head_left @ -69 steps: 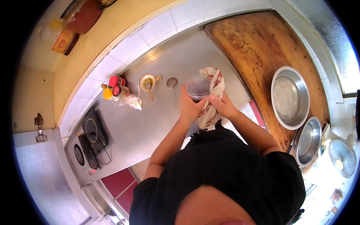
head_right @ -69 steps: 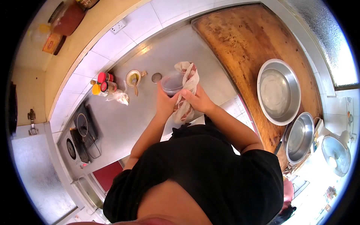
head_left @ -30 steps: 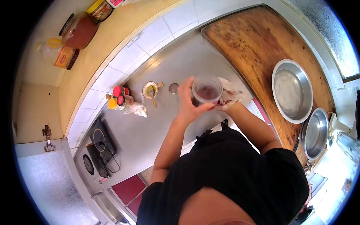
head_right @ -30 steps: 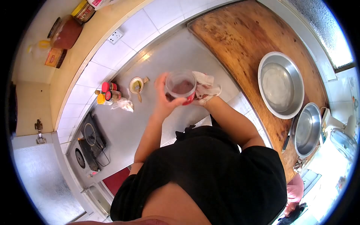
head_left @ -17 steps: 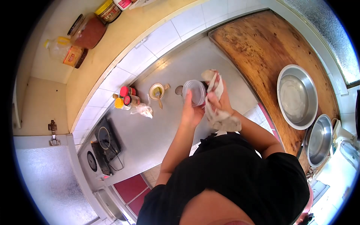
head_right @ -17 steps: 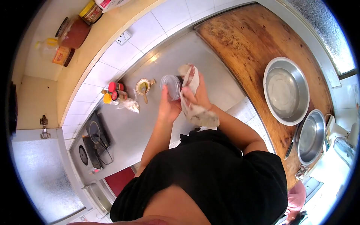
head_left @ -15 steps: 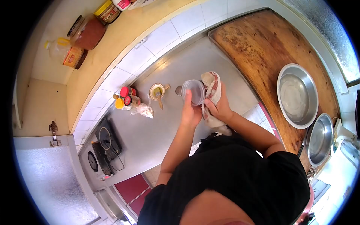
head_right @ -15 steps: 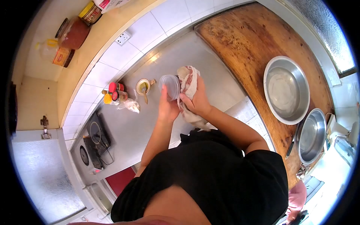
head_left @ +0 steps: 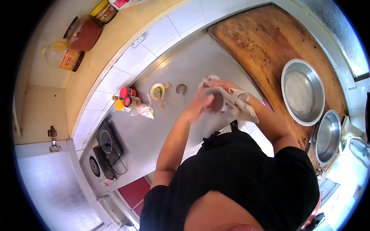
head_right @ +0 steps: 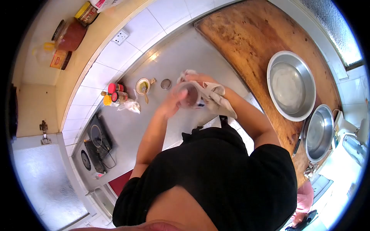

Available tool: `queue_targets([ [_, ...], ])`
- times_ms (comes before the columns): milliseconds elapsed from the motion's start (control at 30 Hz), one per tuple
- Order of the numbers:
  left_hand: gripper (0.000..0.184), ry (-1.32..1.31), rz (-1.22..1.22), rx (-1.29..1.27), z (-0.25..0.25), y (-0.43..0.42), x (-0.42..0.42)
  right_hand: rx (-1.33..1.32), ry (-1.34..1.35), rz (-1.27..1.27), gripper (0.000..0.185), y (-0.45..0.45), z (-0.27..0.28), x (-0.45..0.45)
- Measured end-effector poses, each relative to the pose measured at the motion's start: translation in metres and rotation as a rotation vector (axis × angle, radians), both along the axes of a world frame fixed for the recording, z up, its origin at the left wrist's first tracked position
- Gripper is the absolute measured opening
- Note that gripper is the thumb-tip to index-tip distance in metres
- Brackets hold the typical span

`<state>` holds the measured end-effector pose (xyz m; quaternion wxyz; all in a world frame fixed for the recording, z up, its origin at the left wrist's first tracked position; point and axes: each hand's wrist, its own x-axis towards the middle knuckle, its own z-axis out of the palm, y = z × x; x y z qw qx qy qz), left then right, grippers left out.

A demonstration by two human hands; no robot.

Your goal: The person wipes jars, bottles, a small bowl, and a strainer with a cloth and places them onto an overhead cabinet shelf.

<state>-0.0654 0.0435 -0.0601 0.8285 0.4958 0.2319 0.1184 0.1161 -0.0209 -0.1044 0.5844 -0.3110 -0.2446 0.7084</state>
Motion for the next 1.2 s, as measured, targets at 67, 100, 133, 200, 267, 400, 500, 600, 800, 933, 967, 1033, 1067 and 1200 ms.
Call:
queue_targets([
  [67,0.061,0.063,0.179,-0.097,-0.009,0.006,-0.002,-0.051,0.051,-0.230,0.031,-0.001,0.020,-0.013],
  [100,0.060,0.103,0.232,-0.124,-0.017,0.007,-0.004,-0.001,-0.135,-0.338,0.033,-0.001,0.016,-0.022],
  [133,0.059,0.139,0.287,-0.152,-0.016,0.007,-0.004,0.054,-0.325,-0.444,0.035,0.002,0.008,-0.028],
  [200,0.058,-0.003,0.342,-0.388,-0.006,-0.006,-0.006,0.142,-0.518,-0.677,0.030,0.004,0.009,-0.046],
  [267,0.055,-0.078,0.383,-0.510,-0.006,-0.012,-0.014,0.323,-0.791,-0.708,0.031,0.003,0.015,-0.056],
  [400,0.053,-0.008,0.318,-0.323,-0.017,0.007,-0.034,0.377,-0.818,-0.419,0.036,0.004,0.022,-0.054],
  [500,0.063,0.093,0.166,-0.082,-0.008,0.007,-0.034,0.154,-0.569,-0.090,0.040,0.012,0.031,-0.040],
  [600,0.070,0.206,-0.083,0.412,0.007,0.008,-0.027,-0.080,-0.416,0.166,0.043,0.032,-0.008,-0.031],
  [800,0.071,0.206,0.143,0.116,-0.018,0.017,-0.037,-0.171,-0.221,-0.248,0.026,0.029,0.001,-0.040],
  [933,0.063,-0.084,0.231,-0.238,-0.021,-0.006,-0.033,-0.268,-0.246,-0.415,0.029,0.023,-0.006,-0.046],
  [967,0.059,-0.130,0.295,-0.382,-0.019,-0.011,-0.034,-0.181,-0.352,-0.444,0.031,0.022,-0.008,-0.055],
  [1033,0.056,-0.140,0.350,-0.446,-0.030,-0.011,-0.043,-0.012,-0.561,-0.502,0.036,0.015,-0.019,-0.072],
  [1067,0.055,-0.147,0.377,-0.483,-0.037,-0.012,-0.047,0.201,-0.834,-0.536,0.041,0.013,-0.027,-0.075],
  [1200,0.059,-0.004,0.304,-0.123,-0.030,-0.007,-0.049,0.136,-0.571,-0.147,0.041,0.019,-0.004,-0.053],
])
